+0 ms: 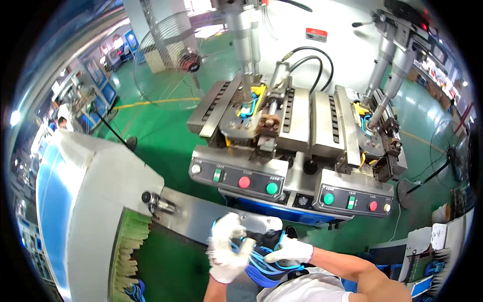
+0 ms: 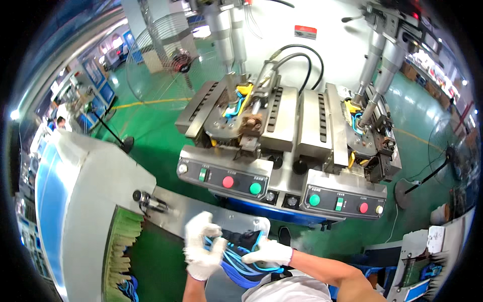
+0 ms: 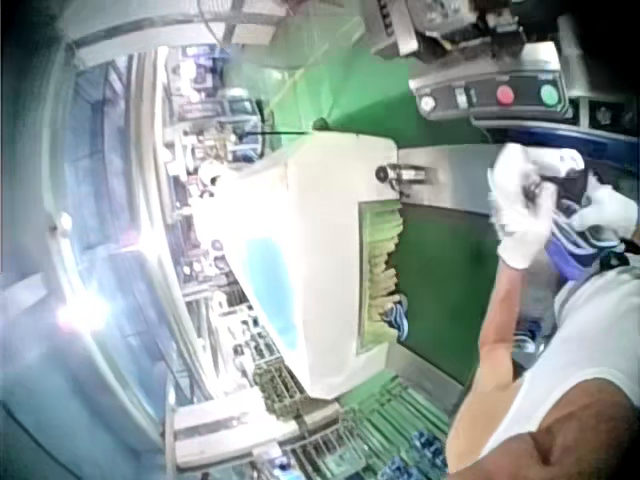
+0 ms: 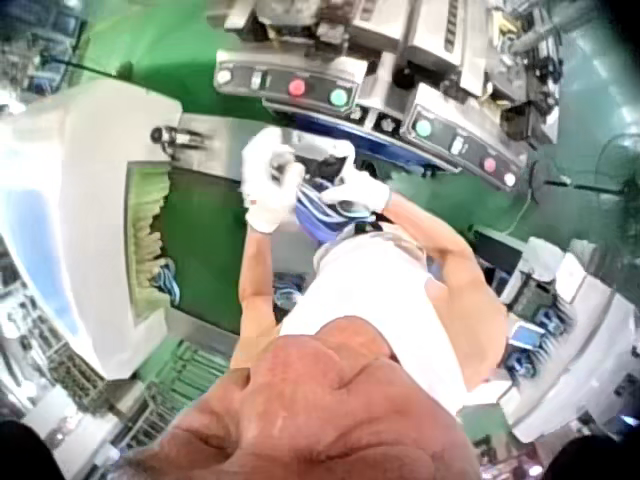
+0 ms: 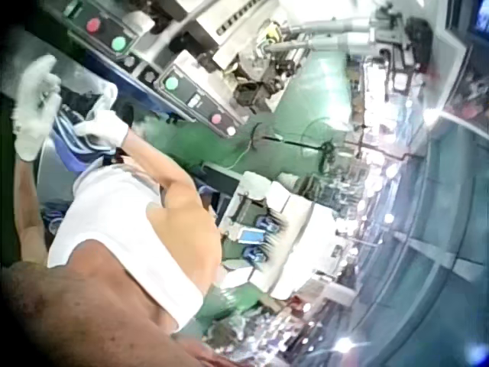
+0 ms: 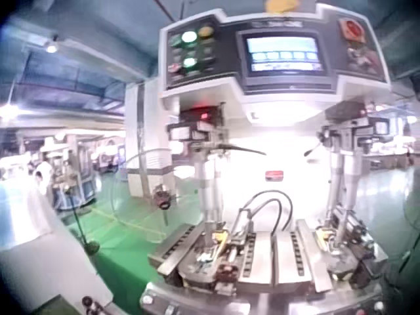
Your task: The person walks to a workstation, retrieves shoes from a conveyor, mounts them onto the molds of a shoe pressing machine, presses buttons to operate the machine, and removes the shoes.
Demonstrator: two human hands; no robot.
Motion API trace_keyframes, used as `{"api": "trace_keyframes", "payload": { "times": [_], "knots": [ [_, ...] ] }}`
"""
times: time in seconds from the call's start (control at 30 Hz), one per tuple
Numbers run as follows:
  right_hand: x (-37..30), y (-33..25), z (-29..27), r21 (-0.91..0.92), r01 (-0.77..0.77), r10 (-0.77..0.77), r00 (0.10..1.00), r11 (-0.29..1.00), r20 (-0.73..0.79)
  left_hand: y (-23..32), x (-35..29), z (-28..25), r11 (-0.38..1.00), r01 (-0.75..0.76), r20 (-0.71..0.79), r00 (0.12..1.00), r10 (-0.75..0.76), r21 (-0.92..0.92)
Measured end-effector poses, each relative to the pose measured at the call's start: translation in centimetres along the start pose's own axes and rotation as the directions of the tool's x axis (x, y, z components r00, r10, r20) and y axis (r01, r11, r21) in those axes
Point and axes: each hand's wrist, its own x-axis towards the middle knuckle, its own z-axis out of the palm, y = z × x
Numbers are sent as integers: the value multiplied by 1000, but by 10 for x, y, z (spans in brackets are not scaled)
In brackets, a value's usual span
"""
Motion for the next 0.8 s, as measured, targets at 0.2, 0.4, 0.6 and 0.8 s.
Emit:
{"api": "trace_keyframes", "payload": {
  "times": [0.2, 0.4, 0.6, 0.8],
  "knots": [
    [-82, 11, -91, 783, 286, -249, 953, 553, -173, -20, 60, 38, 971, 180, -369, 902, -226, -154],
    [-110, 34, -163, 831, 442, -347, 879, 336, -328, -64, 32, 117, 759, 597, -70, 772, -631, -258],
    [-109, 49, -181, 946, 323, -351, 890, 35, -291, -55, 58, 139, 873, 480, -43, 874, -484, -87],
    [-73, 61, -157, 815, 569, -312, 798, 106, -516, -48, 90, 113, 939, 342, -39, 939, -342, 13]
  ]
}}
